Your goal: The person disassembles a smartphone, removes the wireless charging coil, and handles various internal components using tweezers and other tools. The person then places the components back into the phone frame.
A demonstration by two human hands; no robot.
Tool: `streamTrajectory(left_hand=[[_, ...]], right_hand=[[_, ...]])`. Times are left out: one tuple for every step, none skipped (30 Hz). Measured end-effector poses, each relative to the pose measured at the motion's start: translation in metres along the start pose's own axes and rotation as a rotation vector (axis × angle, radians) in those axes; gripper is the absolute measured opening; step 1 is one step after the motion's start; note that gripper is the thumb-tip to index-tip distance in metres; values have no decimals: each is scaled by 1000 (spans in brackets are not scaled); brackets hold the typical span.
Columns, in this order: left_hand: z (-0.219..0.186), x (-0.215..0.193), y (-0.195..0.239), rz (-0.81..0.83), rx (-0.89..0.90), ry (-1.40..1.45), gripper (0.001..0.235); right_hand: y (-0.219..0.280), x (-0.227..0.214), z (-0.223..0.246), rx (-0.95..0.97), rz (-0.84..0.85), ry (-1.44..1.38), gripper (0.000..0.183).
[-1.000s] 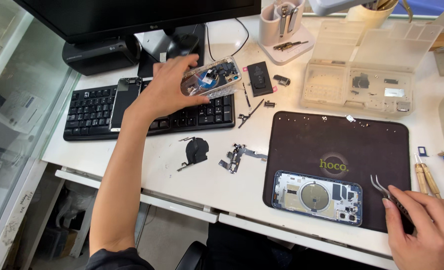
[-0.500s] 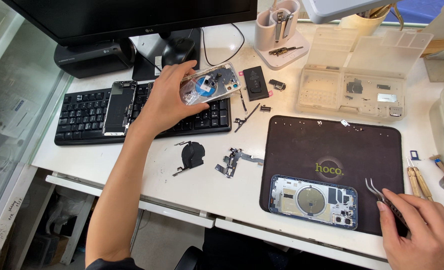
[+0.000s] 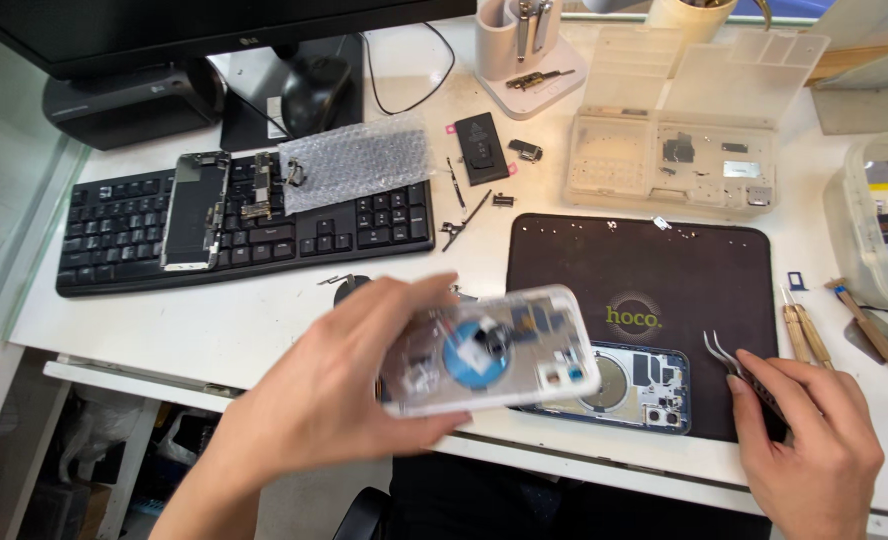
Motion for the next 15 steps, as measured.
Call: streamTrajectory(left_hand=[[-9, 0, 2, 30, 9, -3, 89], [-18, 0, 4, 65, -4, 22, 87], [-25, 0, 6, 100, -16, 48, 86], [-32, 1, 6, 134, -26, 74, 85], [-36, 1, 8, 189, -110, 71, 86], [-39, 2, 9, 243, -193, 64, 87], [-41, 3, 10, 297, -275, 57, 88], [-45, 2, 8, 261, -197, 63, 85], [-49, 1, 6, 225, -119, 69, 83], [-51, 1, 5, 190, -41, 76, 80], [-51, 3, 4, 204, -55, 79, 82], [-50, 5, 3, 219, -68, 81, 83], [-50, 7, 3, 234, -81, 84, 84], [-50, 7, 3, 226, -59, 68, 83], [-51, 7, 4, 219, -37, 53, 81]], right_hand=[[-2, -1, 2, 2, 5, 0, 26], [-3, -2, 3, 2, 7, -9, 26], [-4, -3, 5, 3, 9, -13, 27], [-5, -4, 6, 3, 10, -16, 28], [-5, -5, 7, 5, 12, -15, 29], [-6, -5, 8, 8, 14, -13, 30], [-7, -6, 9, 11, 17, -11, 31], [-9, -6, 10, 16, 23, -8, 31], [-9, -6, 10, 22, 30, -5, 31], [-10, -6, 11, 19, 25, -8, 31], [-10, -6, 11, 17, 21, -11, 31], [-10, -7, 11, 15, 16, -13, 30], [-10, -7, 11, 19, 20, -11, 30], [-10, -6, 10, 22, 24, -11, 30], [-10, -6, 10, 25, 28, -10, 30]])
Point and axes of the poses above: each hand's wrist, its own y-axis away from the middle knuckle, its own x-axis out of the palm, z = x × y, the point moved 3 cm from there along -y, towards the middle knuckle, and after that the axes turned 4 degrees about -z, right-handed, at the moved point
